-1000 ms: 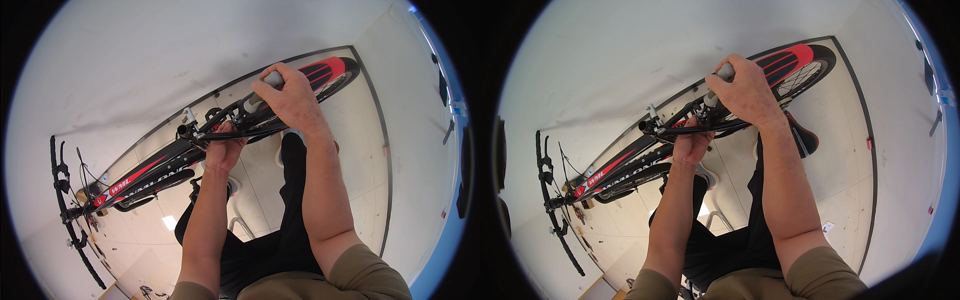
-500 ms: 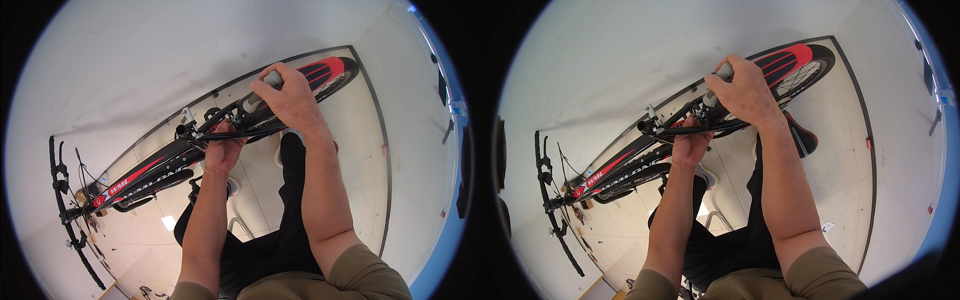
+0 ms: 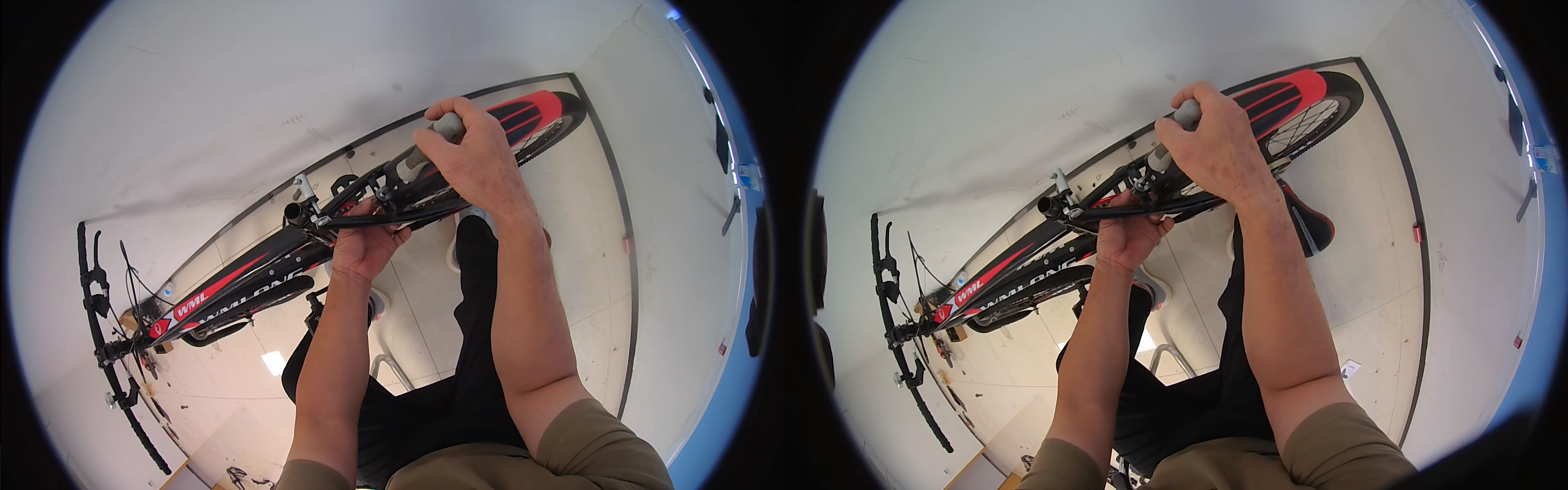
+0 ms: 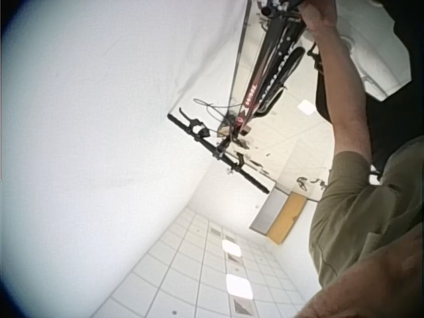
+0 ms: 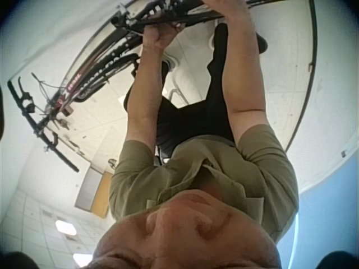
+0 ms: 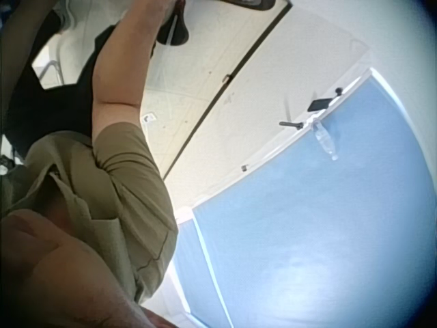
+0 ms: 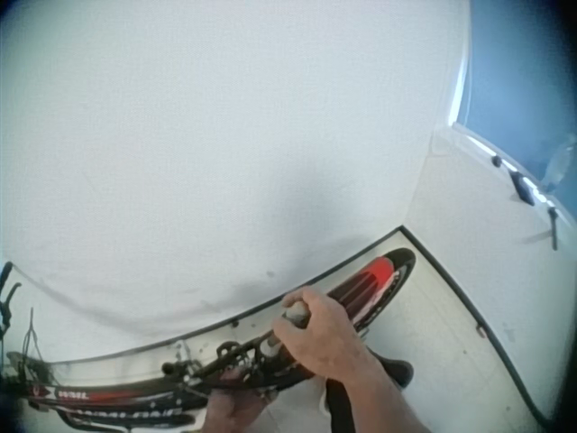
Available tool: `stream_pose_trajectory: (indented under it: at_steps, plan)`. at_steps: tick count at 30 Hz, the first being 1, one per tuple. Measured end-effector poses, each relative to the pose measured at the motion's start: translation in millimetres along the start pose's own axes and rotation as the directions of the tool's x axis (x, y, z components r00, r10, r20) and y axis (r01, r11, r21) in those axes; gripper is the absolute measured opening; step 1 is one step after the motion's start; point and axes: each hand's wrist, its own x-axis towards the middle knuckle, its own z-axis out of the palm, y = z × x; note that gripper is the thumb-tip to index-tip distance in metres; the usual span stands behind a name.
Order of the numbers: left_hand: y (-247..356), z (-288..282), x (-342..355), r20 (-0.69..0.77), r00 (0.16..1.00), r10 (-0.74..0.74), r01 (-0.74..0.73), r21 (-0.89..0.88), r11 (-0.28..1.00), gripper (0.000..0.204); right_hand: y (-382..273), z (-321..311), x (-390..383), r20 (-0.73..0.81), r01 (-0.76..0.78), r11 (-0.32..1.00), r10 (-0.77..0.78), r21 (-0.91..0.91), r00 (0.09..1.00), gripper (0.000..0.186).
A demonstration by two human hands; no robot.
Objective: The person uses a wrench to loosen and tighten bolts on the bicycle seat post and handlebar stem. They then remove the seat, inspect the post, and reattach the seat, tightening the bolt to secure it.
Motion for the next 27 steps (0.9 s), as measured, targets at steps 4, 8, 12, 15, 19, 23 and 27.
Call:
stream_pose_trajectory:
  at_steps: [4,8,12,15,19,23,27]
  plan:
    - [-1.5,13.1,0.7,-0.152,0.986,0.069,-0.054,0.101,0.993,0.014,0.5,-1.0,0.3,0.024,-0.039,0.998,0.038,0.051,0.999,0.038]
    - [-1.4,2.3,2.8,-0.129,0.988,0.080,-0.067,0.098,0.993,0.018,-2.1,0.4,0.0,0.023,-0.026,0.998,0.024,0.061,0.999,0.037]
    - [-6.7,5.9,2.8,-0.127,0.988,0.087,-0.078,0.078,0.994,0.019,-2.1,-0.3,-1.1,0.061,0.010,0.999,-0.013,0.051,0.998,0.035]
    - [-6.8,9.1,3.2,-0.136,0.988,0.074,-0.064,0.083,0.995,0.022,2.1,1.3,0.1,0.048,0.010,0.997,-0.013,0.073,0.999,0.034]
    - [-6.1,2.6,4.8,-0.109,0.993,0.054,-0.048,0.051,0.998,0.023,5.1,5.5,0.9,0.009,0.019,0.994,-0.020,0.107,1.000,0.034]
    - [-7.7,2.1,6.1,-0.117,0.992,0.052,-0.047,0.041,0.998,0.022,6.3,7.0,2.0,-0.023,0.027,0.992,-0.024,0.127,0.999,0.033]
    - [-8.2,2.3,6.3,-0.129,0.990,0.062,-0.055,0.054,0.997,0.023,6.7,6.4,2.2,-0.012,0.010,0.994,-0.009,0.111,1.000,0.034]
